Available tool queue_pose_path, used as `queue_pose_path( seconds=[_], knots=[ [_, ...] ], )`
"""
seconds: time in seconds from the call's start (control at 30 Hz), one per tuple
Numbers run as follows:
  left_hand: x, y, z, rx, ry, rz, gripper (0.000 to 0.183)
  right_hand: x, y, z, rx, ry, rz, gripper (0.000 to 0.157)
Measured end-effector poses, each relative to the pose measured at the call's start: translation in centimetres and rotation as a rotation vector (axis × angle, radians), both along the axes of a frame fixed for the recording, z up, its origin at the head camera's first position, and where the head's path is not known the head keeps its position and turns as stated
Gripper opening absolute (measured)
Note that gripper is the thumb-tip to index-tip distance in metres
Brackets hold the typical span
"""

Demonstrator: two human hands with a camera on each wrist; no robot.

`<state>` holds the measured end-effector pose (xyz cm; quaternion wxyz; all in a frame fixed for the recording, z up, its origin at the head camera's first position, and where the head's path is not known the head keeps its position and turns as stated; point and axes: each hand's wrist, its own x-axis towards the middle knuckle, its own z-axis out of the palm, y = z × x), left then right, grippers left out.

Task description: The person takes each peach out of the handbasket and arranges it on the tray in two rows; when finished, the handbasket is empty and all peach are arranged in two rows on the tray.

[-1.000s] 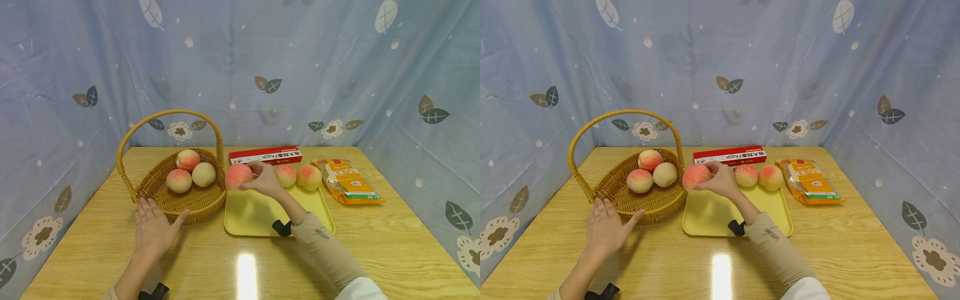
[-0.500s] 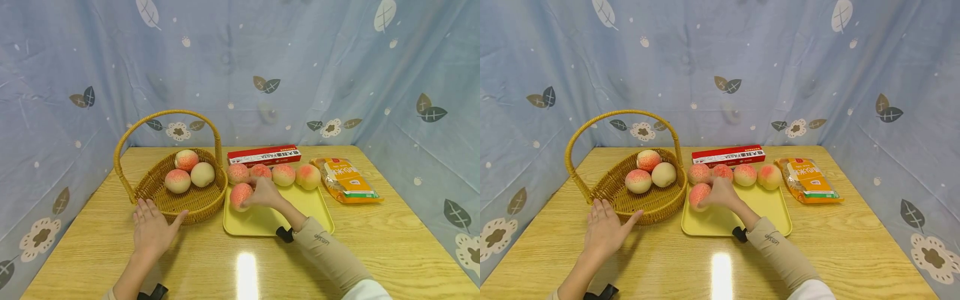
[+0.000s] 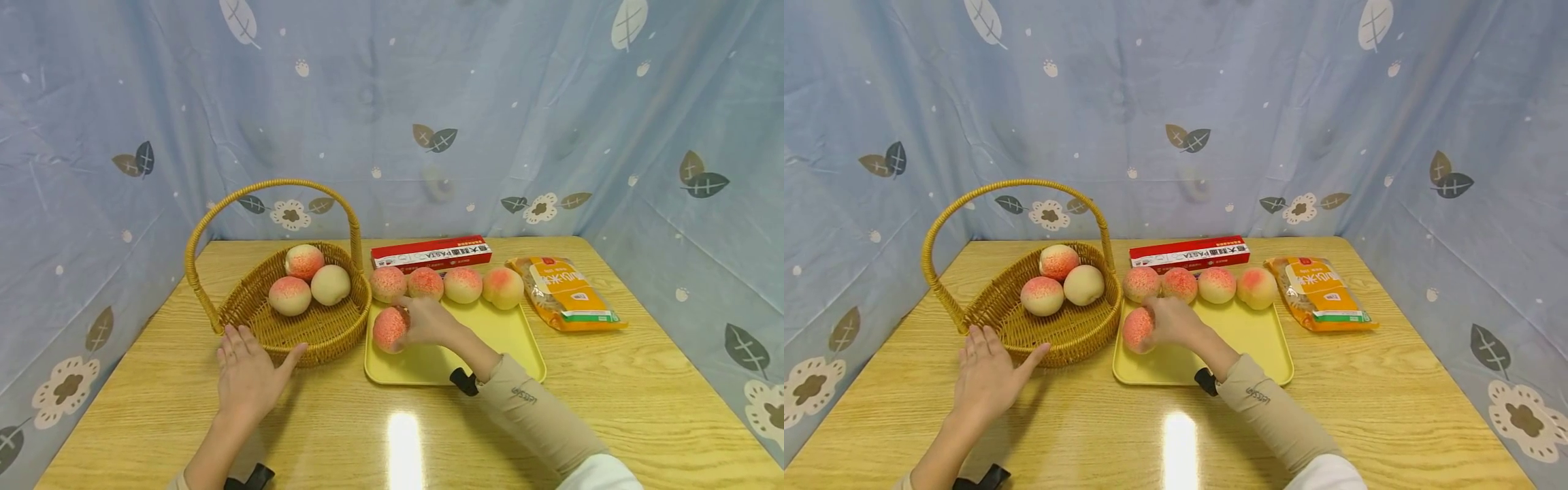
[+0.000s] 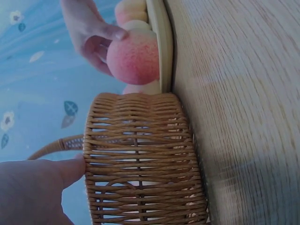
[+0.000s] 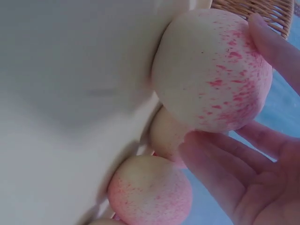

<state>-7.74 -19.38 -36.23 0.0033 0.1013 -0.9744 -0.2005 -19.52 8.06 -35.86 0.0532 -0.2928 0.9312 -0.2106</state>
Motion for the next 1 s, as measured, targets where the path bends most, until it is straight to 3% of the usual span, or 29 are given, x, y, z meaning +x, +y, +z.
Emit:
queue_pose_path(
  seconds=[0.2, 0.43, 0.7, 0.87, 1.0],
  knots=[
    [-0.1, 0.0, 0.0, -0.015, -0.001, 0.002, 0.118, 0.0, 0.4, 0.0, -0.02, -0.051, 0.024, 0.083],
    [0.0, 0.1, 0.1, -0.014, -0.005, -0.006, 0.116, 0.2, -0.3, -0.4, -0.064, -0.009, 0.005, 0.078],
    [-0.1, 0.1, 0.1, -0.023, 0.0, -0.01, 0.117, 0.2, -1.1, -0.6, -0.066, -0.023, -0.057, 0.08],
    [-0.1, 0.1, 0.1, -0.026, 0.009, -0.005, 0.117, 0.2, -1.1, 0.0, -0.006, -0.047, -0.053, 0.085],
    [0.0, 0.0, 0.1, -0.024, 0.011, -0.004, 0.116, -0.2, -1.3, 1.3, -0.031, -0.068, -0.024, 0.086]
  ],
)
